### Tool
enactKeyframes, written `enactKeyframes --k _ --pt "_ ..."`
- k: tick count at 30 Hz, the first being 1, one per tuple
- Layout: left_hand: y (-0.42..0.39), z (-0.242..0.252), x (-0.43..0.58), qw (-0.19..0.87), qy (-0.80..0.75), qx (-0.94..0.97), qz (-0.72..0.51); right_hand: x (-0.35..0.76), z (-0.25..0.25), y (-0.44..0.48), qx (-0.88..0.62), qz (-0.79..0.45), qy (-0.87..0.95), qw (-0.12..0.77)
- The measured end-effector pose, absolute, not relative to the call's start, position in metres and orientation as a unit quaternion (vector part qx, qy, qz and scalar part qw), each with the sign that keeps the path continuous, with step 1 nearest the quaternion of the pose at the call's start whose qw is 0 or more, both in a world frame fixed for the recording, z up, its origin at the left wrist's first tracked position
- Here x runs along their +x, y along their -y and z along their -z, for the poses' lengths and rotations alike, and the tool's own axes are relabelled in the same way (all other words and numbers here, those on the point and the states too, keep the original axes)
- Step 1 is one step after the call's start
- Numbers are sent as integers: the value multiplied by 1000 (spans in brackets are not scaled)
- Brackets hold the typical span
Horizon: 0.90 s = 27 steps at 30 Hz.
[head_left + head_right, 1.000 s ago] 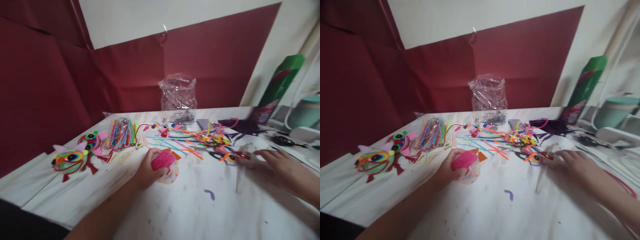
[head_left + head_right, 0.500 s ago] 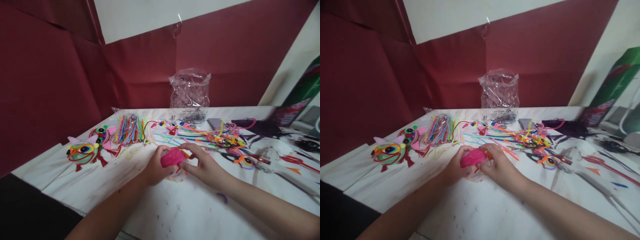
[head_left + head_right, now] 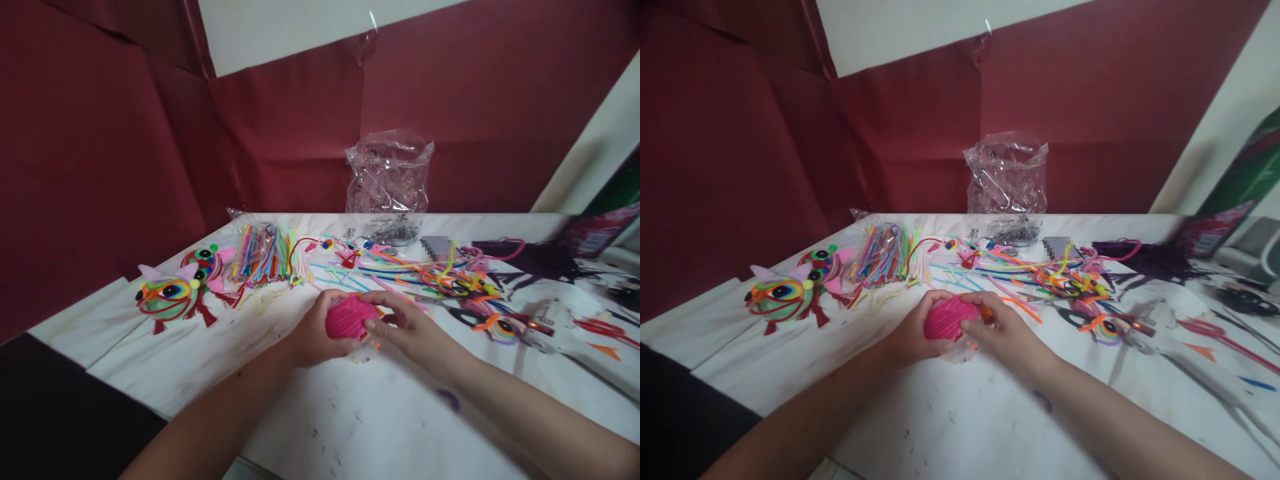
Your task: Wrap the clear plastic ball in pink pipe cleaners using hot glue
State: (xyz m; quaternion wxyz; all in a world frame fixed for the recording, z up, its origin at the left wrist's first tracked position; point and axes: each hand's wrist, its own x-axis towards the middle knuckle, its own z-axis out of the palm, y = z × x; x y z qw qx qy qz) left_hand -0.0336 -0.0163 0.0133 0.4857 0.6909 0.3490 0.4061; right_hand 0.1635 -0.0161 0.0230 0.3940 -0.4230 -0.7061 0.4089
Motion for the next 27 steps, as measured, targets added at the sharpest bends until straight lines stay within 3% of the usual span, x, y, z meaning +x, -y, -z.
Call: enactKeyframes --k 3,9,12,18,27 --pt "18 -15 -32 502 -357 676 -404 166 -26 17 -414 -454 692 379" --pt "18 -18 -33 487 -369 684 -399 162 -22 16 -429 -361 716 417" --pt "17 -16 -34 500 -370 674 -397 161 -24 15 -427 -396 701 413" --pt "13 -8 -38 483 -363 693 -393 171 -33 16 -454 -319 670 493" --pt "9 -1 -38 412 -352 735 -408 170 -31 25 -429 -241 744 452"
